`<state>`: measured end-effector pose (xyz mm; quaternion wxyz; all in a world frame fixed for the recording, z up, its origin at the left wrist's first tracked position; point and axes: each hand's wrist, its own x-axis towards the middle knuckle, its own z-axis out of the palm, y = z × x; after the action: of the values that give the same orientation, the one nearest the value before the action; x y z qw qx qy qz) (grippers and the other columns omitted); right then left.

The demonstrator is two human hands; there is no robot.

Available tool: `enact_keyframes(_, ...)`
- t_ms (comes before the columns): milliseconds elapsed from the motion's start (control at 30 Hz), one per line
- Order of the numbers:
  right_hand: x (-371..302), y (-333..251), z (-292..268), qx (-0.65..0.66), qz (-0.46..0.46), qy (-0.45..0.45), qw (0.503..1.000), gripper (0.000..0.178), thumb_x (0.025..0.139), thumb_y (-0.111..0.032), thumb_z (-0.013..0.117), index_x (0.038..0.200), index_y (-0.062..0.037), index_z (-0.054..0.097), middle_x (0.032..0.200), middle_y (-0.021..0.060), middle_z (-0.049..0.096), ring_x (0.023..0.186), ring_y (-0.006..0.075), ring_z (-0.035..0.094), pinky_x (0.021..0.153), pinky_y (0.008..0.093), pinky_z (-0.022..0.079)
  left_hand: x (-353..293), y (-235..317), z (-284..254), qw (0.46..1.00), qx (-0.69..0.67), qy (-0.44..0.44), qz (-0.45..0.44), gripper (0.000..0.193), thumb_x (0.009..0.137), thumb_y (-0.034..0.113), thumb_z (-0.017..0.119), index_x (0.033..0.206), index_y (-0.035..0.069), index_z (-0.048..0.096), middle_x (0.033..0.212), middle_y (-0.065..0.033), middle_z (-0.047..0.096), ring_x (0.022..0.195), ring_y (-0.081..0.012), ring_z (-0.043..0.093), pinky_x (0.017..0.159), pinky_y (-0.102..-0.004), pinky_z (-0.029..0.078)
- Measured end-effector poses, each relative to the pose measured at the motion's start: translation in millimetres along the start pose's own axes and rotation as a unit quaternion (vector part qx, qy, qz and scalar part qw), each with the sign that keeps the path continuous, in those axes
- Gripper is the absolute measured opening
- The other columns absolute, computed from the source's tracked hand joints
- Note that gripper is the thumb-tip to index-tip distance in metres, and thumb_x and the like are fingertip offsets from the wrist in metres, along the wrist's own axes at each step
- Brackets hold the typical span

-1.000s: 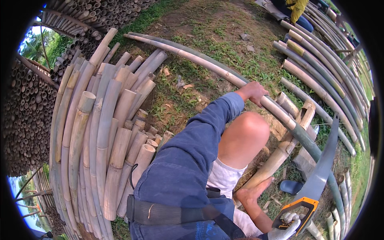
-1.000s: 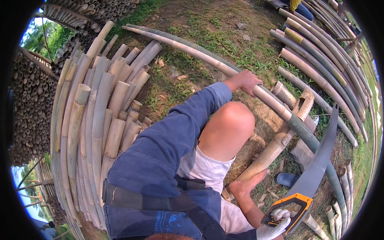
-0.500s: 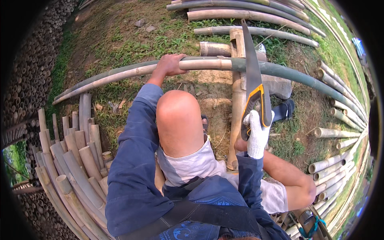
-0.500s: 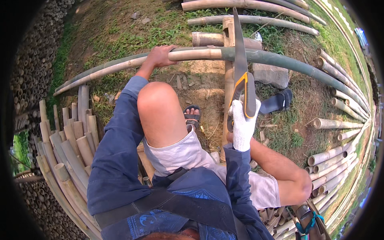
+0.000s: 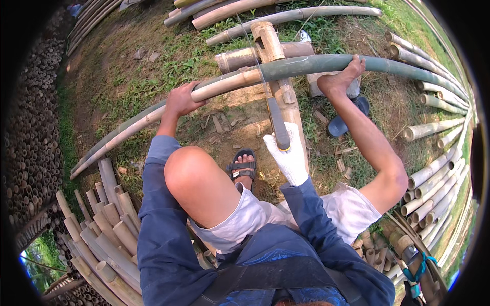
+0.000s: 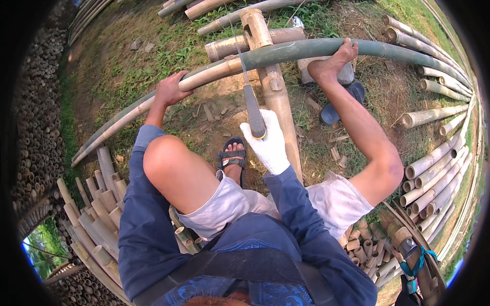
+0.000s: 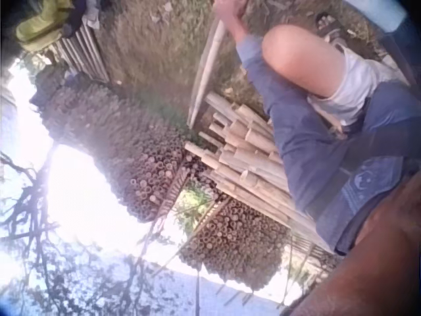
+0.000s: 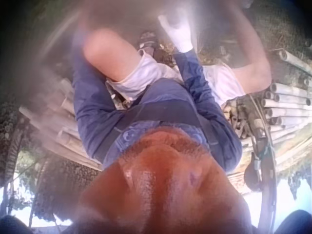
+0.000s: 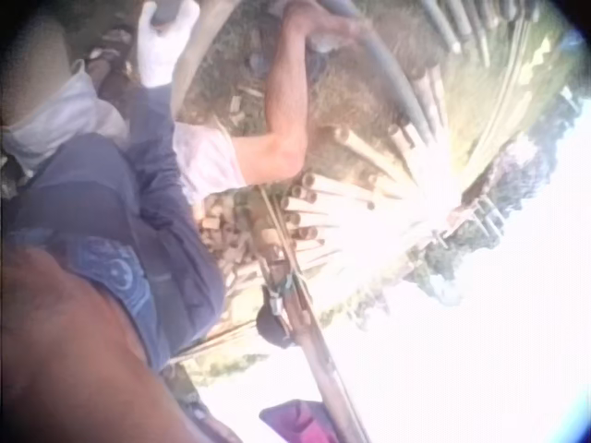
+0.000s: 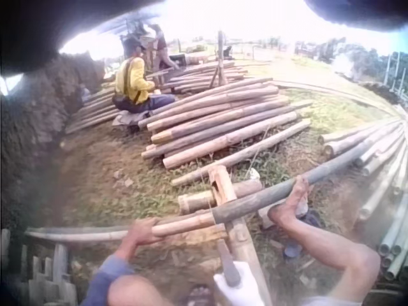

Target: The person uses a hand saw to cut long bamboo poles into shorter sections. They position each pole on a wooden support, saw through it, and then move the cut pieces aside. The process is repeated for multiple poles.

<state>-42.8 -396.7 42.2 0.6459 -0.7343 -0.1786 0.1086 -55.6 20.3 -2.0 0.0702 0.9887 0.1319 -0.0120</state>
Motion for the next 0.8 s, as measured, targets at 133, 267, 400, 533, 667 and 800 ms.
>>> enact_keyframes(133,-2.5,13.8,0.1,0.031,0.009,0.024,0.999,0.052,0.097,-0.014,0.089,0.139,-0.0031,0.061,0.125,0.0090,0.068,0.116,0.0176,0.068,0.102,0.0337,0.056,1.9,4.4,-6.7,1.000,0.000,-0.013,-0.004,0.089,0.082,0.073,0.084,0.151,0.020,0.065,0.133,-0.0136,0.078,0.115,-0.0367,0.077,0.101,-0.0510,0.061)
enact_keyframes(267,14.4,-1.3,-7.6,-0.031,-0.048,0.027,0.998,0.063,0.096,-0.013,0.090,0.149,-0.0019,0.058,0.140,0.0131,0.067,0.131,0.0216,0.066,0.111,0.0364,0.053,-0.1,1.1,-9.0,1.000,0.001,-0.007,0.003,0.089,0.082,0.074,0.084,0.150,0.019,0.066,0.133,-0.0129,0.078,0.114,-0.0355,0.078,0.100,-0.0497,0.062)
enact_keyframes(400,5.3,-7.1,-10.0,-0.018,-0.042,0.057,0.997,0.070,0.095,-0.009,0.089,0.155,-0.0008,0.054,0.147,0.0153,0.066,0.135,0.0233,0.066,0.115,0.0378,0.053,3.2,10.0,-6.7,1.000,0.008,-0.002,0.007,0.089,0.082,0.074,0.084,0.148,0.017,0.067,0.130,-0.0132,0.079,0.113,-0.0353,0.079,0.100,-0.0493,0.062)
enact_keyframes(533,-9.9,-7.0,-19.1,-0.059,-0.037,0.020,0.997,0.070,0.095,-0.008,0.089,0.155,-0.0004,0.053,0.152,0.0156,0.062,0.137,0.0235,0.065,0.116,0.0376,0.052,7.7,8.7,-7.7,1.000,0.017,-0.021,-0.005,0.090,0.081,0.074,0.084,0.149,0.018,0.067,0.126,-0.0147,0.080,0.110,-0.0360,0.079,0.098,-0.0505,0.062)
enact_keyframes(667,-42.6,-20.7,-49.5,-0.108,-0.013,-0.034,0.993,0.073,0.094,-0.009,0.090,0.156,-0.0005,0.052,0.151,0.0178,0.062,0.139,0.0296,0.064,0.119,0.0403,0.049,4.5,7.5,-3.8,1.000,0.008,-0.020,0.000,0.089,0.082,0.071,0.085,0.150,0.018,0.065,0.124,-0.0147,0.080,0.109,-0.0363,0.079,0.097,-0.0505,0.062)
enact_keyframes(800,-91.6,-26.5,-77.1,-0.194,-0.012,-0.098,0.976,0.074,0.093,-0.007,0.088,0.156,0.0004,0.051,0.152,0.0205,0.061,0.143,0.0331,0.062,0.122,0.0427,0.046,-1.4,0.1,-1.9,1.000,0.004,-0.014,-0.003,0.088,0.081,0.067,0.087,0.151,0.019,0.065,0.126,-0.0151,0.079,0.110,-0.0369,0.079,0.098,-0.0503,0.062)
